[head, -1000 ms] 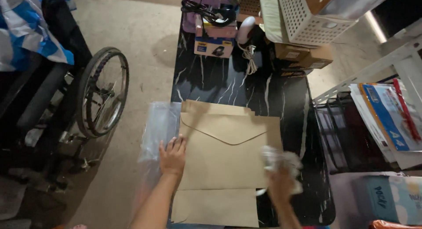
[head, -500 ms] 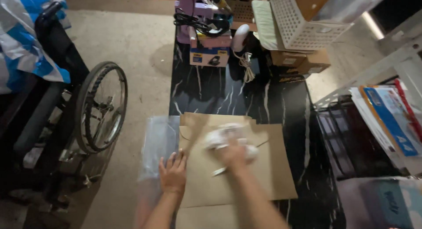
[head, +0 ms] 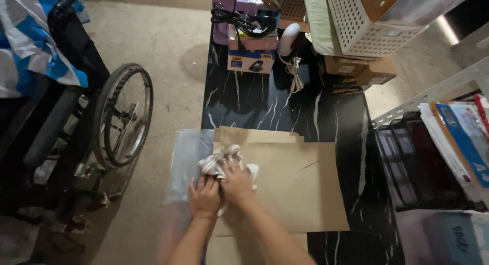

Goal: Wiping brown paper envelopes with a white cloth and placing them on a shelf.

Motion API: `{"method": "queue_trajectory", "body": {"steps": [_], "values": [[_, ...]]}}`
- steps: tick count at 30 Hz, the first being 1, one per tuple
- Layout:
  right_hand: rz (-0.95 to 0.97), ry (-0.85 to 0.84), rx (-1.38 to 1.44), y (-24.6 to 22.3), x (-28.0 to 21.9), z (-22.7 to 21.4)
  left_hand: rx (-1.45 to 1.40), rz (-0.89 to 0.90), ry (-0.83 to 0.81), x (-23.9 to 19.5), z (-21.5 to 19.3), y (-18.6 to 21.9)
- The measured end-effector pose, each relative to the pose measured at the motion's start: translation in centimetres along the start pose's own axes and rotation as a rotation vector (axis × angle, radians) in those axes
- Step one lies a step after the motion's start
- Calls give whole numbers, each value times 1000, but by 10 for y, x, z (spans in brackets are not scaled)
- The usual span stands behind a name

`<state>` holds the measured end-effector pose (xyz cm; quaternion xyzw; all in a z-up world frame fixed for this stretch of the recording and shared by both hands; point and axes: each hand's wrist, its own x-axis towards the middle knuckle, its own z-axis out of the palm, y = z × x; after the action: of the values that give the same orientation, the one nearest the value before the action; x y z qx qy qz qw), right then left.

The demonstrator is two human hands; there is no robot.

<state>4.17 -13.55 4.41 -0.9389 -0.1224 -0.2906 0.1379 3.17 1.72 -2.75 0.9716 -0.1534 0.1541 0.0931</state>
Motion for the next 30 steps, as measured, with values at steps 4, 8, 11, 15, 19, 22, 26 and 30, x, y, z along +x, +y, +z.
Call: {"method": "queue_trajectory", "body": {"steps": [4, 8, 11, 15, 19, 22, 26, 30], "values": [[455, -413, 1, 88, -68, -36, -2, 63, 38, -4, -16, 4], [676, 1, -243, 157, -147, -42, 33, 53, 125, 1, -14, 5], [298, -211, -342, 89, -158, -2, 71, 59, 102, 3, -24, 8], [362, -459, 105, -34, -133, -23, 166, 90, 77, -1, -7, 1], [158, -347, -36, 25, -185, -51, 117, 102, 121, 0, -5, -1], [288, -224, -130, 144, -267, -74, 138, 84, 65, 0, -7, 4], [444, -163, -593, 250, -332, -124, 262, 60, 143, 17, -29, 36], [761, -274, -621, 239, -282, -170, -399, -224, -671, -3, -70, 151]]}}
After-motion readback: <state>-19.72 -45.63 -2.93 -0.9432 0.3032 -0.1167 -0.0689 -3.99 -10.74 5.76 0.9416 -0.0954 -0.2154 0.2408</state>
